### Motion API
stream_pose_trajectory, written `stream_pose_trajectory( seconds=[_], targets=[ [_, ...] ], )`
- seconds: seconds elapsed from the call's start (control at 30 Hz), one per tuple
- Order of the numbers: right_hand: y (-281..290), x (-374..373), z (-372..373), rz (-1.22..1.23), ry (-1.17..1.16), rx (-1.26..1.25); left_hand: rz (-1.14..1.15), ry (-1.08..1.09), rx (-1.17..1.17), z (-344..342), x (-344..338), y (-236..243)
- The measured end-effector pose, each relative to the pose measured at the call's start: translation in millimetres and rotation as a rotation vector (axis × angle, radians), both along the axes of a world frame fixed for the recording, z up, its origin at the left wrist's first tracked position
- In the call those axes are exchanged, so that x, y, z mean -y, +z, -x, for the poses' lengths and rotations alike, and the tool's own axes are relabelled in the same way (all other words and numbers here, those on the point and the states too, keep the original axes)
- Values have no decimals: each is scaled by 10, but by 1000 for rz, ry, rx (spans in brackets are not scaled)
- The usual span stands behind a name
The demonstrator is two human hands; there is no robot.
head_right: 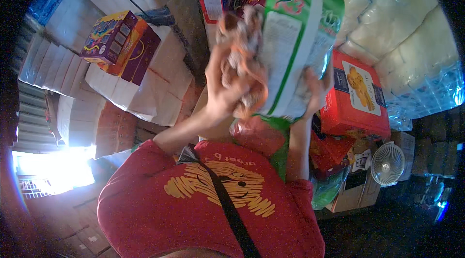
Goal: Cleaning and wiping various boxes and bags of goods with a cloth in a storage area.
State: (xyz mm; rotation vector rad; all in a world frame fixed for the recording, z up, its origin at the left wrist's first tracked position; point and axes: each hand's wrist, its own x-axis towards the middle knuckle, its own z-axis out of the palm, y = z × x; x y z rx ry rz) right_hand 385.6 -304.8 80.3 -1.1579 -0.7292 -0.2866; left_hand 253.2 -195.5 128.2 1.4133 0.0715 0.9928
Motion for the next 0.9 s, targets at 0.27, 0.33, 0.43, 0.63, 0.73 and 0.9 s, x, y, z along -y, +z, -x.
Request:
stream_pose_trajectory(
  seconds=[0.27,0.33,0.43,0.63,0.73,0.9],
  targets=[
    [326,-34,160,292,393,-41,13,249,226,-150,-464,321],
    [333,-23,105,344,382,173,-340,486,56,-163,-814,466],
    [416,-18,145,381,249,322,-700,521,-122,-127,-778,563],
    [591,26,241,499,92,509,-812,632,-224,-153,-871,554],
    [579,22,226,511,70,509,-794,730,-239,-231,-833,543],
    [554,28,206,493,112,447,-936,817,-288,-84,-561,619]
  ],
)
